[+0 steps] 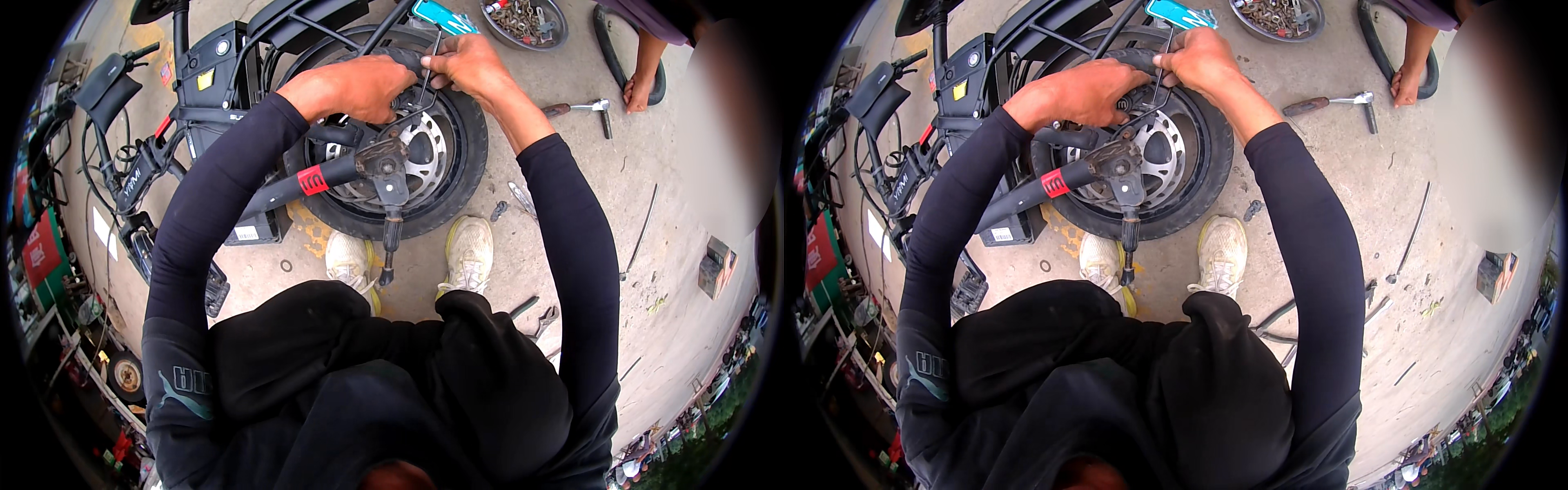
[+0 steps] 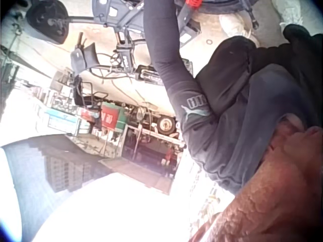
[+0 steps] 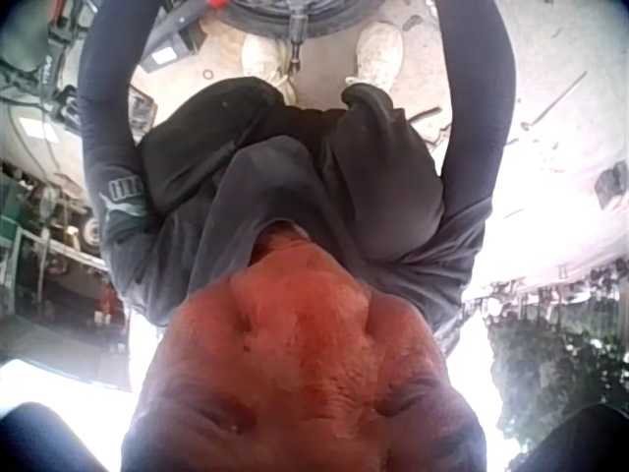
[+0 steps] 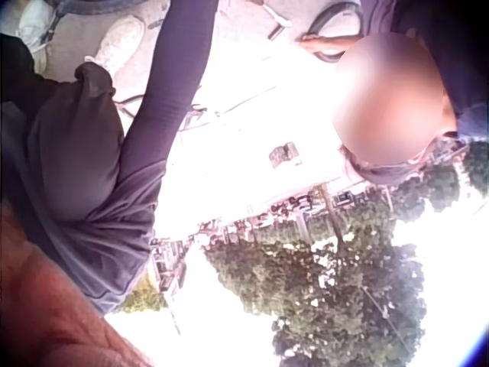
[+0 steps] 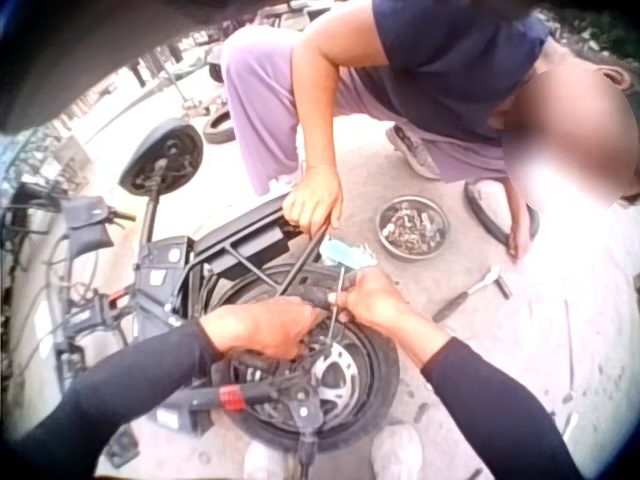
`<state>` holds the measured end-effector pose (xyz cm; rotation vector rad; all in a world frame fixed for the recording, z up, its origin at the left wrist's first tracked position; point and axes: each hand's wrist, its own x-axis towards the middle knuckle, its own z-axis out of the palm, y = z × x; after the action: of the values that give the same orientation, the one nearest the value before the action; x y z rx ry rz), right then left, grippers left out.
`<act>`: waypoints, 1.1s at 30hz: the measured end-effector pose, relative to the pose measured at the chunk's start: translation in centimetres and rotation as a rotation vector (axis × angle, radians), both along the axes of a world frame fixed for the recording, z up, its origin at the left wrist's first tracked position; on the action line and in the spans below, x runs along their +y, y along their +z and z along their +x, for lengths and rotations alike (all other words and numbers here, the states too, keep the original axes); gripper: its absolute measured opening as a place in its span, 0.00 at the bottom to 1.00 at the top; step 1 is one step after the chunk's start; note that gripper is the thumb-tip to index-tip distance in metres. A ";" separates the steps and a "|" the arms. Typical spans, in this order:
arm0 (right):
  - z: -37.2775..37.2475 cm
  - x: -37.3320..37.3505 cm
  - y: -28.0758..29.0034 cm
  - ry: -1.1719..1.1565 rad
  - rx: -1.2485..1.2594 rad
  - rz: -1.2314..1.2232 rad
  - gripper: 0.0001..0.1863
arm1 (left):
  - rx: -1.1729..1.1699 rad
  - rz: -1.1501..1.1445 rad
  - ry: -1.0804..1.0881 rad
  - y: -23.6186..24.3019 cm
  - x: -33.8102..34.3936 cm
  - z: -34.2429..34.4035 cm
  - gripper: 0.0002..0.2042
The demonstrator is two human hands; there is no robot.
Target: The person uses an Allen key to tighten bolts on the rear brake caliper of an electric bicycle. They work alongside another person who assists by holding the brake cable and stabilizing the wheel.
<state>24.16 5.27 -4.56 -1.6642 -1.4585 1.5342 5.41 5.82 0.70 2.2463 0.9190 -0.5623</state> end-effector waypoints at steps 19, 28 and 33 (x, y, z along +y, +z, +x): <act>-1.8 -3.2 5.2 0.285 -0.477 0.677 0.11 | -0.504 -0.056 0.554 2.6 0.4 -6.1 0.18; -4.0 -3.7 5.9 0.315 -0.413 0.575 0.08 | -0.354 0.180 0.571 1.5 0.5 -8.1 0.18; -4.8 -3.1 4.7 0.288 -0.379 0.491 0.09 | -0.409 -0.125 0.741 -0.9 -0.9 -8.9 0.22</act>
<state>19.40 2.12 0.11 -1.5353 -2.1438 0.8929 -3.54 4.96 -0.18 1.6410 1.3337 0.1660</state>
